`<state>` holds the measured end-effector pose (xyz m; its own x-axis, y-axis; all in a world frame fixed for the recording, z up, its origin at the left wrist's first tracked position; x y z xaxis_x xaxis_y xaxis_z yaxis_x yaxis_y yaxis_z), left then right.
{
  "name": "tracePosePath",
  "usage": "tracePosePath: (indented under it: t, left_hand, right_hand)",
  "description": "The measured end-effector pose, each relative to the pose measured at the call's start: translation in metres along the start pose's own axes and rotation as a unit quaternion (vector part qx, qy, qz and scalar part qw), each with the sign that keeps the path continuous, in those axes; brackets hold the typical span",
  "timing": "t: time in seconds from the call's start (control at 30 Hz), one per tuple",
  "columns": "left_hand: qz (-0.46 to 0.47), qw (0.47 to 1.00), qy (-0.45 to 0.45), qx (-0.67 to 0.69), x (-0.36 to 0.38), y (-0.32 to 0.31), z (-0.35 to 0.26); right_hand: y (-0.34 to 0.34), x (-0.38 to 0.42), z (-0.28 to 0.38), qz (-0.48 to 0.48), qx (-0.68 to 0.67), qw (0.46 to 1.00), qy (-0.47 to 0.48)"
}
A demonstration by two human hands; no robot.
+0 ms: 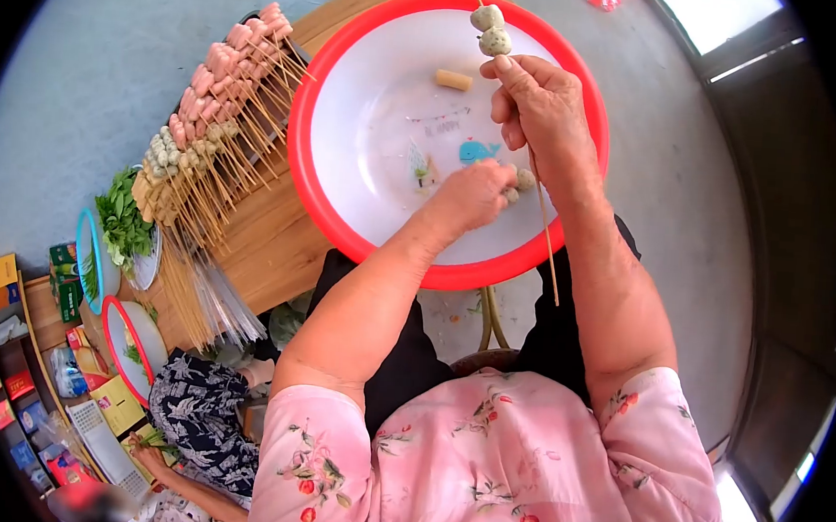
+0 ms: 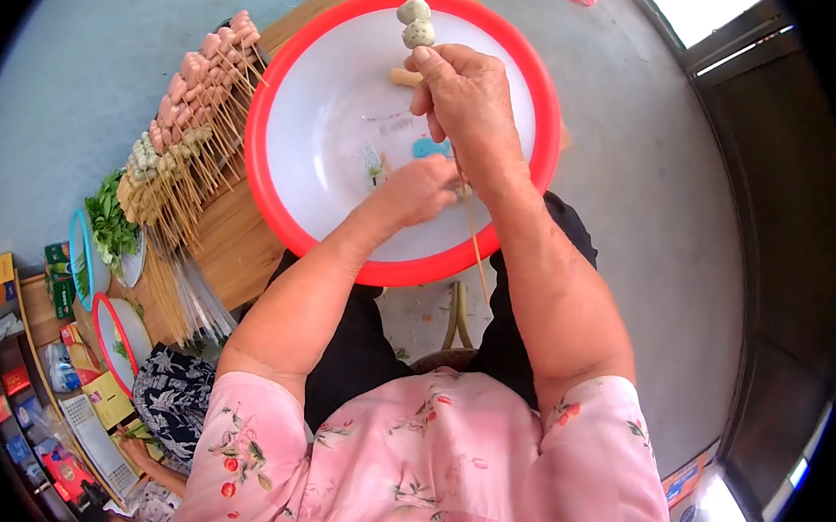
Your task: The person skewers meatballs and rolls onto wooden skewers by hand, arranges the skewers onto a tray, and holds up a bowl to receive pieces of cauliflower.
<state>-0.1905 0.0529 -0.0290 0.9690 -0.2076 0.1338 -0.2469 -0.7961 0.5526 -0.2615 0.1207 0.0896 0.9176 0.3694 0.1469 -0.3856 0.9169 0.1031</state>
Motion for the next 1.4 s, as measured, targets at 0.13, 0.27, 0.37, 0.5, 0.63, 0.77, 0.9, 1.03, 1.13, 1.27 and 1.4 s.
tracePosePath:
  t: [0.13,0.27,0.37,0.5,0.63,0.77,0.9,1.03,1.13,1.27,1.4]
  left_hand:
    - [-0.055,0.991,-0.118,0.015,-0.003,-0.024,0.006]
    - [0.011,0.998,-0.046,0.037,-0.006,-0.038,0.021]
    - [0.019,0.998,-0.06,0.032,-0.005,-0.038,0.015]
    - [-0.033,0.999,0.021,0.027,-0.012,-0.007,0.008]
    - [-0.135,0.939,0.143,0.283,-0.011,0.055,0.008]
    - [-0.254,0.804,0.116,0.525,0.007,0.099,0.004]
    - [-0.319,0.718,0.062,0.616,0.02,0.126,-0.002]
    - [-0.346,0.673,0.004,0.653,0.025,0.138,0.0]
    - [-0.384,0.646,0.007,0.66,0.029,0.143,0.005]
    - [-0.402,0.618,-0.002,0.675,0.033,0.148,0.012]
    - [-0.398,0.617,0.003,0.679,0.035,0.15,0.01]
  right_hand:
    - [-0.004,0.003,0.003,0.01,0.001,1.0,0.005]
    - [-0.005,0.002,0.004,0.011,0.008,1.0,-0.013]
    - [-0.007,0.0,0.002,0.021,0.007,1.0,-0.016]
    - [-0.01,0.0,0.0,0.037,-0.012,0.999,-0.015]
    - [-0.012,0.003,0.005,0.064,-0.035,0.997,-0.008]
    - [-0.015,0.01,0.006,0.07,-0.012,0.997,-0.033]
    - [-0.025,0.016,0.005,0.101,0.007,0.994,-0.035]
    - [-0.03,0.026,0.006,0.143,0.021,0.989,-0.037]
    - [-0.029,0.031,0.003,0.158,0.066,0.985,-0.03]
    - [-0.033,0.037,0.001,0.184,0.108,0.976,-0.044]
    - [-0.038,0.039,-0.001,0.191,0.134,0.971,-0.052]
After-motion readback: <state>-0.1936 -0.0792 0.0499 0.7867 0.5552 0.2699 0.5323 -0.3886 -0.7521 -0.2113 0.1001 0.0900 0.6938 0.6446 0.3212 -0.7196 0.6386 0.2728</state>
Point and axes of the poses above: each hand's wrist, its own x-axis away from the middle knuckle, its own y-axis out of the back of the hand, z = x × y, the point moved 5 cm from there along -x, towards the middle knuckle, and after that the axes turned 9 degrees about x, right-handed, at the moved point
